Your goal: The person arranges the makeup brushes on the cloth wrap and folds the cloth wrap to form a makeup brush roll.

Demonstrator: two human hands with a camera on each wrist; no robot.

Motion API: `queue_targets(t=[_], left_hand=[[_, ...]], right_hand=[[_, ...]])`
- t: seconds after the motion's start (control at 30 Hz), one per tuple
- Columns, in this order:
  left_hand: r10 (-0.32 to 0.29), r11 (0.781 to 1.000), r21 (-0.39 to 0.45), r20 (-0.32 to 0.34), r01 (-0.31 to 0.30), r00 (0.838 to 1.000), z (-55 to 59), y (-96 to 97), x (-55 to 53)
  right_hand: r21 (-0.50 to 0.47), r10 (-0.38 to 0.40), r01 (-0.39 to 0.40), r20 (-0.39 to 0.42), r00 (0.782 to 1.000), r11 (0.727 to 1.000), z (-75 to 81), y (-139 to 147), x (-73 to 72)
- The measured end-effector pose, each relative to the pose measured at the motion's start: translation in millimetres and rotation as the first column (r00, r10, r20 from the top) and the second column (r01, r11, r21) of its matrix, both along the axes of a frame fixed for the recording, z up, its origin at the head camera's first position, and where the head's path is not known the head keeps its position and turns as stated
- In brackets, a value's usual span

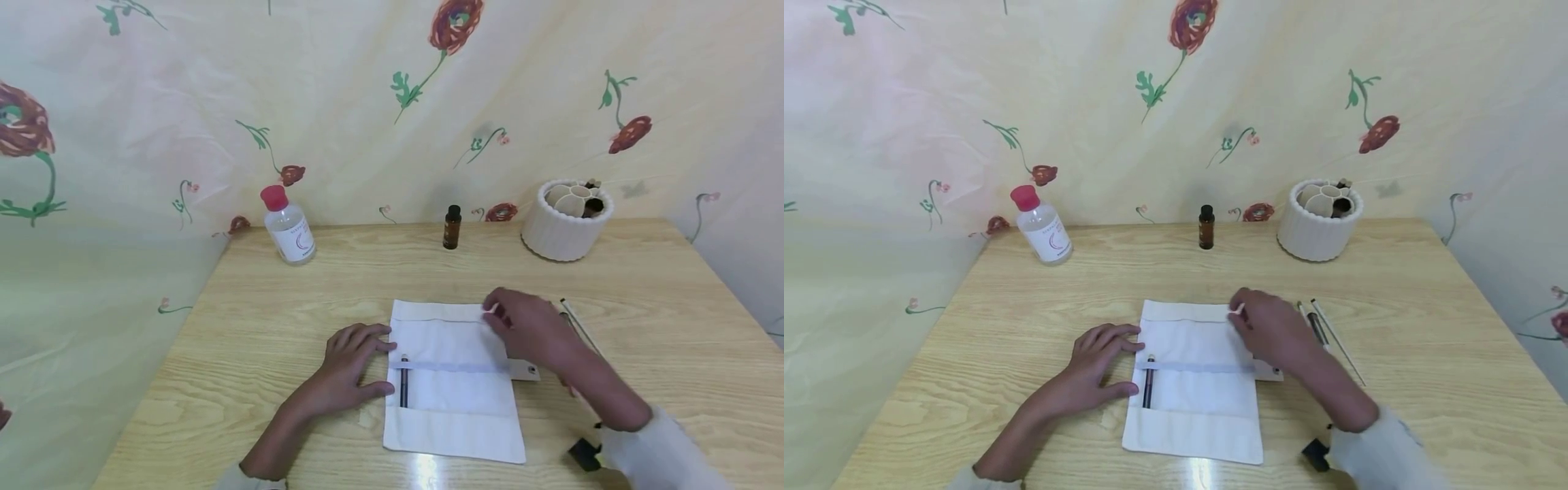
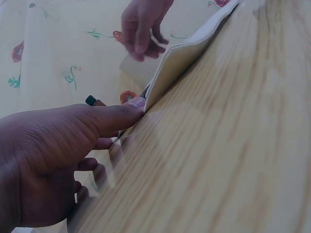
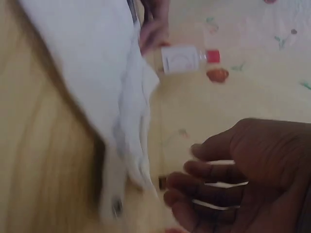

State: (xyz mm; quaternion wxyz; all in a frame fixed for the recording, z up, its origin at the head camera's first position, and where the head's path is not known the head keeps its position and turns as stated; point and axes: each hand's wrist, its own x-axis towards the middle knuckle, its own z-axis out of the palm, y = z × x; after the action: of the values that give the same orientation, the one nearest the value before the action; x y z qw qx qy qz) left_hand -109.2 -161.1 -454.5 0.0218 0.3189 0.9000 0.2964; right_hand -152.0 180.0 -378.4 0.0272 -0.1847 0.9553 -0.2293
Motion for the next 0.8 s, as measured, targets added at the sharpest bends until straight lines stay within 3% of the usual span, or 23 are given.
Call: queue_targets(t=[0.17, 0.4, 0.6, 0.8], left_hand=[[0.002, 1.0, 0.005, -0.003, -0.002, 1.0, 0.1, -2.1, 0.8], [0.003, 1.0, 0.017, 0.003, -0.003, 1.0, 1.3, -3.3, 2.2], [-0.008, 1.0, 0.027, -0.004, 0.008, 1.0, -0.1, -1.4, 1.8], [-0.009, 1.0, 0.017, -0.008, 0.009, 1.0, -1.5, -0.9, 0.4]], right_hand=[[0.174, -0.083, 0.08, 0.012, 0.996, 0.981, 11.2, 43, -2.1], [0.235, -0.059, 0.046, 0.046, 0.997, 0.971, 1.0, 62, -1.1], [0.207, -0.051, 0.035, 0.074, 0.996, 0.978, -14.0, 61, -0.8], [0.129, -0.067, 0.054, 0.105, 0.992, 0.99, -15.0, 55, -3.3]])
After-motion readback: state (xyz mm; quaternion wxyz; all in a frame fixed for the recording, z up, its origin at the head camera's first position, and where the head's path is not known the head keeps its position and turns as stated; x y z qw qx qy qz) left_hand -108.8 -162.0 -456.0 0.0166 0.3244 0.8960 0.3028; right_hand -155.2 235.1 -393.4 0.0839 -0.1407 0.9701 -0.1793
